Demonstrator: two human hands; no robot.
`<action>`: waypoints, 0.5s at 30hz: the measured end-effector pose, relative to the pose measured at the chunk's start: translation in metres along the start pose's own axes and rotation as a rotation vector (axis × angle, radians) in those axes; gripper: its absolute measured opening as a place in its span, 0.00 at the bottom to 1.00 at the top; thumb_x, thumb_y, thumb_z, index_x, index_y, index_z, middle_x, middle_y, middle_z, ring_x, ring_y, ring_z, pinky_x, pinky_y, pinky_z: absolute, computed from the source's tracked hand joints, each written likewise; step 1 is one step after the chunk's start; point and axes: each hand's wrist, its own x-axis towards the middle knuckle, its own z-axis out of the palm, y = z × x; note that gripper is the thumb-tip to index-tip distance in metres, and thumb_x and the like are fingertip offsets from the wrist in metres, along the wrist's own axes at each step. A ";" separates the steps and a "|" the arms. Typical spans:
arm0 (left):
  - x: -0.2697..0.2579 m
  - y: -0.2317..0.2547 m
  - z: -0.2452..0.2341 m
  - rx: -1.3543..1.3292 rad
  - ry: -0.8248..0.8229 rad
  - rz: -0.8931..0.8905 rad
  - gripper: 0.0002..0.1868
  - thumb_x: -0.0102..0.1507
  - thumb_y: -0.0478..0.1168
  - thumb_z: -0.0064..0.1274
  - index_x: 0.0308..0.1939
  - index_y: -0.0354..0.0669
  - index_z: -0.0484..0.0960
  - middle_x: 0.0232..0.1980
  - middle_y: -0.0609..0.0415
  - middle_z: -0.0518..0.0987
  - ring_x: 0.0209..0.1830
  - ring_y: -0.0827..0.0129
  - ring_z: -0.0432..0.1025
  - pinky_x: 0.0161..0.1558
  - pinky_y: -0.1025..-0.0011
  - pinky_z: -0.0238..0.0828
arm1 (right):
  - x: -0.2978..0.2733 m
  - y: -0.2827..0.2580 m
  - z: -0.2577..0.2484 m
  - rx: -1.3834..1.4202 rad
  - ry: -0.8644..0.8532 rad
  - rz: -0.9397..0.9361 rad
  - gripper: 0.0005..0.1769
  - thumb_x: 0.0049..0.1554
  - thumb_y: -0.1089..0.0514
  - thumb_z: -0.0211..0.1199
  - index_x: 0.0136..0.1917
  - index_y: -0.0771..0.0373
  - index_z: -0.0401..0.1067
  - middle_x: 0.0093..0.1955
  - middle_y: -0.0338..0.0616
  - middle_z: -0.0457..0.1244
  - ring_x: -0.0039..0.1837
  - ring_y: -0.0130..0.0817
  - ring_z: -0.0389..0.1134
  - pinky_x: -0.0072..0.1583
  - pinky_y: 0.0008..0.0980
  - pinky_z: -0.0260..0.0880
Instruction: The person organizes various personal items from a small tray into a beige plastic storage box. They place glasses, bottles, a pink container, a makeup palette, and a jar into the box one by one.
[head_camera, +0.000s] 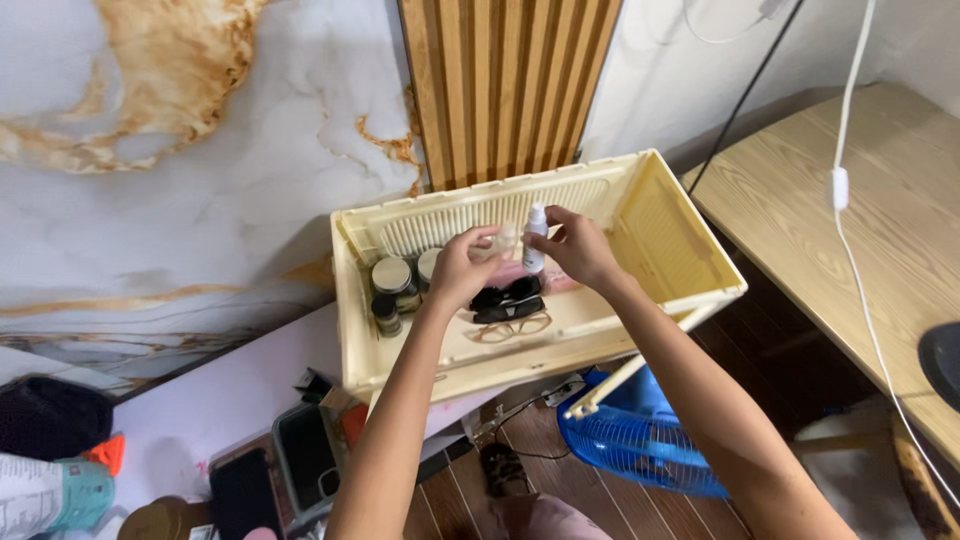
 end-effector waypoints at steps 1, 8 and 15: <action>0.007 -0.011 0.001 0.042 0.026 -0.028 0.27 0.56 0.48 0.67 0.59 0.49 0.83 0.47 0.52 0.84 0.37 0.71 0.77 0.41 0.72 0.75 | 0.010 0.011 0.000 -0.014 -0.011 0.001 0.21 0.54 0.50 0.73 0.56 0.62 0.76 0.49 0.44 0.73 0.43 0.36 0.72 0.48 0.37 0.72; 0.043 -0.046 0.018 0.350 0.100 -0.115 0.22 0.55 0.46 0.67 0.53 0.50 0.84 0.50 0.50 0.82 0.50 0.56 0.77 0.50 0.61 0.73 | 0.064 0.078 0.021 -0.061 -0.078 0.173 0.23 0.52 0.50 0.72 0.58 0.62 0.75 0.50 0.48 0.73 0.51 0.38 0.76 0.52 0.38 0.73; 0.078 -0.059 0.048 0.566 0.138 -0.023 0.22 0.55 0.41 0.67 0.53 0.49 0.85 0.54 0.46 0.78 0.54 0.46 0.73 0.57 0.56 0.70 | 0.092 0.132 0.061 -0.022 -0.090 0.205 0.23 0.54 0.51 0.70 0.60 0.61 0.74 0.49 0.51 0.72 0.50 0.42 0.76 0.52 0.40 0.73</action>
